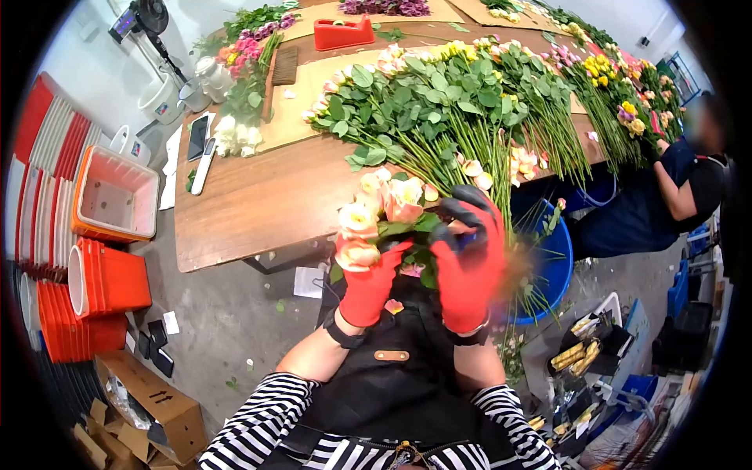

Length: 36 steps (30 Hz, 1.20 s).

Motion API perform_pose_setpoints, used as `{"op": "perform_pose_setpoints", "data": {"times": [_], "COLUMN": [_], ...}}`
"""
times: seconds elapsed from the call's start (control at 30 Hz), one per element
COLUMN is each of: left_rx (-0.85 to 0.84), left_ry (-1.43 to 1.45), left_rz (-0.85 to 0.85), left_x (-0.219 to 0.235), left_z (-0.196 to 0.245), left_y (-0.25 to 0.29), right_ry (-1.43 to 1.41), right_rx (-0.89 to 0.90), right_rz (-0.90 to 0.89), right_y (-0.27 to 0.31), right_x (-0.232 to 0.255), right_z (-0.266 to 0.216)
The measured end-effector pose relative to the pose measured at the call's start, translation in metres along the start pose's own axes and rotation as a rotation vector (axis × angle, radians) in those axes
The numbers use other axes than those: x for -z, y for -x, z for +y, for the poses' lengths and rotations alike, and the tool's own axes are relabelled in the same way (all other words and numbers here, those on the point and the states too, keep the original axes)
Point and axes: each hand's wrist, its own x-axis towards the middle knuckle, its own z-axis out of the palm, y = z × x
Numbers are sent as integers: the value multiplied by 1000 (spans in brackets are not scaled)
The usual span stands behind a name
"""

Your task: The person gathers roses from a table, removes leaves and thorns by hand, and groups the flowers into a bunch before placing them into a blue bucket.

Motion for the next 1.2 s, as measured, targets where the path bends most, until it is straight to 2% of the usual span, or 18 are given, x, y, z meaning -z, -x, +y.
{"op": "perform_pose_setpoints", "data": {"times": [0.03, 0.13, 0.27, 0.4, 0.43, 0.47, 0.5, 0.57, 0.63, 0.67, 0.7, 0.77, 0.83, 0.93, 0.97, 1.03, 1.1, 1.2], "left_rx": [-85, -376, -309, -211, 57, 104, 29, -351, -434, -511, -602, -240, 54, -48, -1, 90, 0, -77], "left_ry": [58, -259, -183, -21, 128, 131, 27, -379, -399, -421, -538, -199, 33, 53, 56, 58, -13, -20], "left_rz": [62, 111, 97, -78, -100, -68, -88, -194, -205, -177, -265, -230, -208, -198, -199, -199, -168, -198], "left_x": [-9, -18, -16, 0, 16, 16, 20, 26, 33, 33, 41, 31, 21, 15, 15, 17, 16, 14], "left_z": [-4, 12, 13, 11, -7, 10, 7, 19, 15, 15, 12, 15, 31, 28, 29, 29, 23, 24], "left_y": [-1, -10, -9, -17, -13, -11, -12, -18, -20, -19, -20, -18, -18, -15, -15, -14, -11, -13], "right_ry": [66, 202, 494, 328, 265, 201, 95, -100, -212, -319, -327, -183, 16, 109, 93, -17, -203, -731], "right_rx": [38, 161, 436, 576, 568, 560, 532, 418, 372, 295, 271, 204, 158, 150, 112, 62, 35, -468], "right_rz": [2, 69, 99, 26, 6, -14, -51, -158, -276, -220, -184, -104, -153, -173, -135, -68, -9, 76], "right_y": [-2, -2, 8, 10, 10, 9, 7, 7, 0, -5, -8, -12, -21, -22, -19, -13, -8, 1], "right_x": [-2, -13, -10, -9, -8, -8, -6, 3, 13, 13, 16, 20, 17, 2, -3, -12, -18, -22], "right_z": [-2, -5, -15, -2, 0, 1, 2, 0, 9, -7, -5, -5, -15, -16, -14, -8, 2, 3]}}
